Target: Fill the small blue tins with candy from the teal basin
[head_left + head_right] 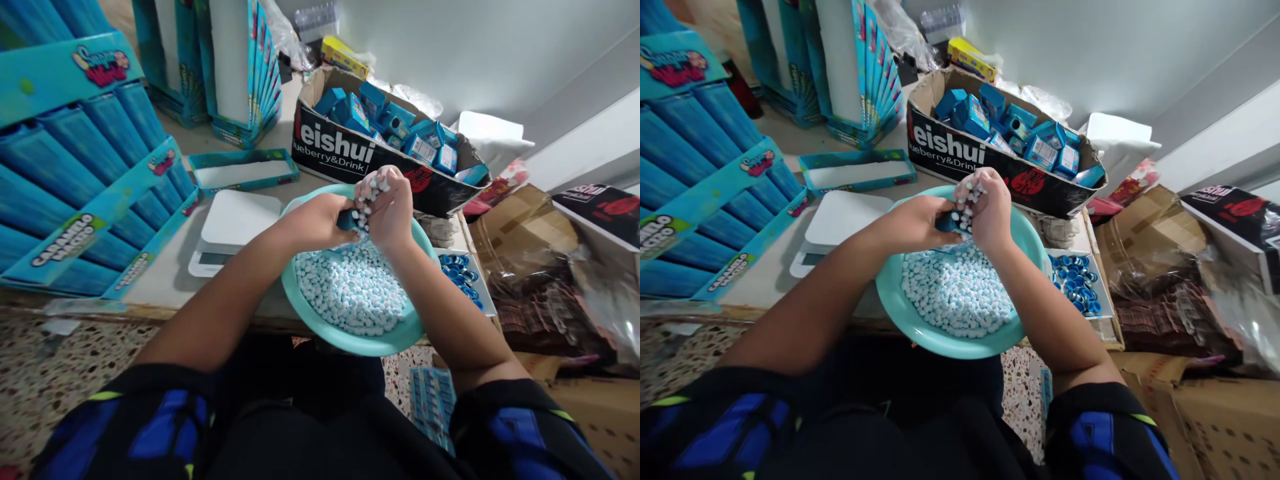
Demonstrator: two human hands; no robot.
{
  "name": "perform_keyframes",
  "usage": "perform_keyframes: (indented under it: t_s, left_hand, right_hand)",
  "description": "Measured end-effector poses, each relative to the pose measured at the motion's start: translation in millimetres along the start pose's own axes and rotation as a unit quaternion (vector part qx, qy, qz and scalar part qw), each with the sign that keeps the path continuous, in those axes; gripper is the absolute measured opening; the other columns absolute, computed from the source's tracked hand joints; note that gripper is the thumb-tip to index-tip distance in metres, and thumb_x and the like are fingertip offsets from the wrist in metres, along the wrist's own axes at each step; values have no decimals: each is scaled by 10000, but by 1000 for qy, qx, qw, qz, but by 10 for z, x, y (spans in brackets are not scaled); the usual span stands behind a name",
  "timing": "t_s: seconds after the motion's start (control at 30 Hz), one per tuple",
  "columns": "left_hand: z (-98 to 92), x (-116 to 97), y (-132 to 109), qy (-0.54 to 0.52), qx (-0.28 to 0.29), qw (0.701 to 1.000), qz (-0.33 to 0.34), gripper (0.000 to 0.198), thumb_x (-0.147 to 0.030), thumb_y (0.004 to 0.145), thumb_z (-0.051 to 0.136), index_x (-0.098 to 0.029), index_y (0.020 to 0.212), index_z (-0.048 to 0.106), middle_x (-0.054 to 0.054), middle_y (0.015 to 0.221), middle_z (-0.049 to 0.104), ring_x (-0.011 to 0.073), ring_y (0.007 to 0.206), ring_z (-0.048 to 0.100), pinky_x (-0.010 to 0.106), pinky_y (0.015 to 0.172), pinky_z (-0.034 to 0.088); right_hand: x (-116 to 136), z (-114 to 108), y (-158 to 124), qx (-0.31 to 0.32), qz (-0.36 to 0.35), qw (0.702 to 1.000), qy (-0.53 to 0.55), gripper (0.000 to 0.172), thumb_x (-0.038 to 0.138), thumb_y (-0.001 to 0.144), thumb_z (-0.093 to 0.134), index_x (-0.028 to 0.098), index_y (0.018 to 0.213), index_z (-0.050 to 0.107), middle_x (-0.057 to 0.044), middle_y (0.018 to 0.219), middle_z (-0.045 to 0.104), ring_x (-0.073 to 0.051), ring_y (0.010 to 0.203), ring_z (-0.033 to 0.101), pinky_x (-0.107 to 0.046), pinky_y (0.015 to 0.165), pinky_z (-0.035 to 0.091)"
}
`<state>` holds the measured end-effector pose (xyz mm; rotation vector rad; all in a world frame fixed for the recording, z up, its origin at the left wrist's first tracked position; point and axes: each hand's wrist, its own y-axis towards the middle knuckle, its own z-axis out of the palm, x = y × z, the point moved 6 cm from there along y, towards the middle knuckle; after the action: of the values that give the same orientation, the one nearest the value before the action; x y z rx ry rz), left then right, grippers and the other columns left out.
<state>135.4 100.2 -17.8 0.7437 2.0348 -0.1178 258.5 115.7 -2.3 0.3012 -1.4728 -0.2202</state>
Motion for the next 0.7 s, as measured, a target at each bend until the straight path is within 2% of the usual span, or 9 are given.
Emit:
perform_keyframes:
  t_s: [0.27, 0.37, 0.57, 0.7]
  left_hand:
    - [65, 32, 14, 38, 27, 998, -36, 333, -308, 692, 820, -169, 994, 797, 22, 816, 707, 232, 792, 644, 318, 757, 455]
    - [49, 57, 12, 14, 13, 999, -46, 354, -285, 642, 841, -181, 979, 810, 28, 813, 704, 231, 784, 640, 317, 752, 460]
    - [-6, -17, -28, -35, -3, 999, -21, 438, -320, 653, 852, -183, 1067, 813, 10, 775, 681, 209, 771, 630, 323, 754, 481]
    - [-38, -35, -46, -95, -39, 995, -9, 497, -321, 698, 840, -155, 1163, 788, 44, 888, 737, 223, 855, 667, 336, 794, 520]
  right_hand:
    - [-169, 3, -57, -1, 19, 1000, 16, 427, 657, 925, 485, 269, 796, 363, -11, 715, 425, -222, 739, 548, -343, 635, 485]
    - [-208, 1, -62, -12, 29, 999, -10, 443, 673, 928, 461, 267, 794, 343, -17, 730, 422, -231, 773, 564, -352, 656, 497]
    - [30, -51, -78, 3, 6, 1000, -27, 424, 652, 937, 511, 271, 809, 377, -34, 777, 461, -245, 840, 594, -357, 655, 513]
    - [214, -122, -114, 3, -11, 998, -55, 408, 654, 948, 516, 273, 828, 431, -40, 826, 511, -234, 859, 624, -342, 639, 516]
